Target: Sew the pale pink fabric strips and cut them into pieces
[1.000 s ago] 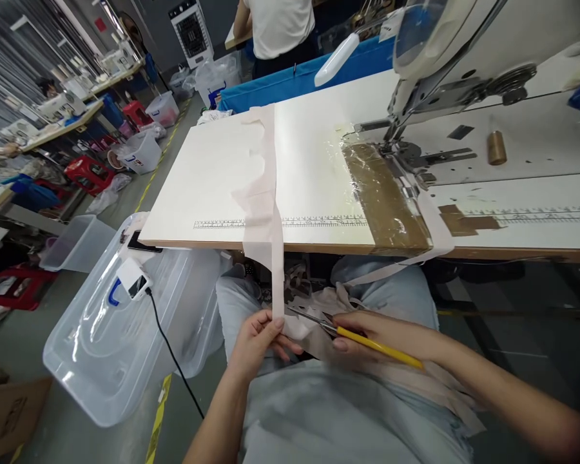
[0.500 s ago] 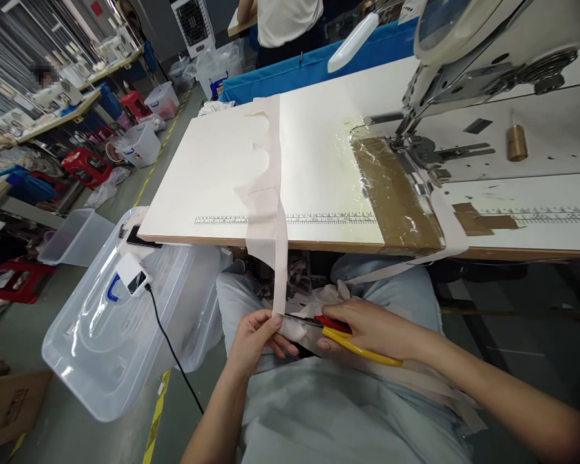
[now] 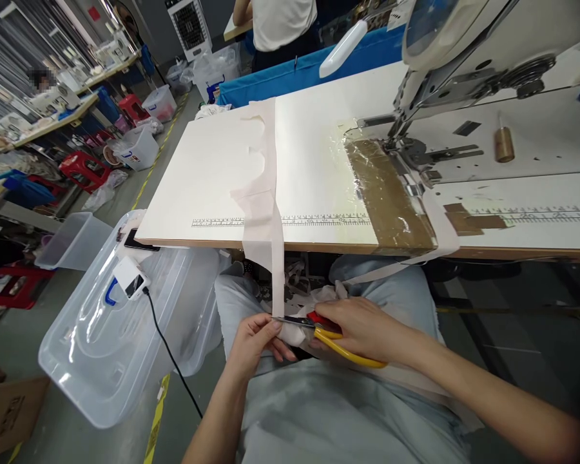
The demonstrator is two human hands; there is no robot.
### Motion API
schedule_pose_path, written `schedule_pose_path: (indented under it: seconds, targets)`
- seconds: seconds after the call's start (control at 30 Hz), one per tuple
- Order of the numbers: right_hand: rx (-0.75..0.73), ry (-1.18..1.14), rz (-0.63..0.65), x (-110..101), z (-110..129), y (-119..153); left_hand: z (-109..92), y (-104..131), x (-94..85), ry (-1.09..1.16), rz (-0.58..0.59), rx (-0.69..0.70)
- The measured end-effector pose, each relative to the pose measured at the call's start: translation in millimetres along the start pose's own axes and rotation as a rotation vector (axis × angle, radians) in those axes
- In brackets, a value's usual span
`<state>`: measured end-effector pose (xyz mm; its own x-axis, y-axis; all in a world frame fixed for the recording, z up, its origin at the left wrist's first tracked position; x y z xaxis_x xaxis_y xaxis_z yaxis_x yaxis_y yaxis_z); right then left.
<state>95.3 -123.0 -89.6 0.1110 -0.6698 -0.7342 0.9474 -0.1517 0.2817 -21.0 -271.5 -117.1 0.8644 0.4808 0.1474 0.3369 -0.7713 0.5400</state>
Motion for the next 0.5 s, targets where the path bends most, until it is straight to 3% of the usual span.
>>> schedule_pose_path:
  seconds: [0.17,0.23,0.37,0.43,0.5]
  targets:
    - [0.040,-0.009,-0.004,4.8,-8.4,-2.4,3.8,-3.6,-5.6,-0.085,0.004,0.004]
    - [0.047,-0.075,-0.046,6.5,-12.7,4.5,-4.5,-6.7,-14.0,-0.185,-0.076,0.075]
    - [0.099,-0.250,-0.114,16.5,-19.9,27.3,-50.6,-11.5,-29.0,-0.429,-0.464,0.430]
    - [0.149,-0.322,-0.152,23.7,-23.8,38.4,-73.0,-16.9,-21.9,-0.513,-0.528,0.571]
    - [0.173,-0.381,-0.189,29.8,-26.8,47.2,-87.7,-24.9,-9.1,-0.559,-0.510,0.649]
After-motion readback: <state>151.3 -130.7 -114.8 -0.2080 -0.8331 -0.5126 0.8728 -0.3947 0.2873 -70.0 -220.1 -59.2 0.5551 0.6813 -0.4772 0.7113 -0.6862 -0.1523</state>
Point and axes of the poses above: each hand's wrist, its own y-axis away from the middle knuckle, its own x-axis out of the palm, z = x × y, the point moved 5 cm from there along -y, towards the middle knuckle, and after that the axes turned 8 degrees about -y, right-handed, at the moved point
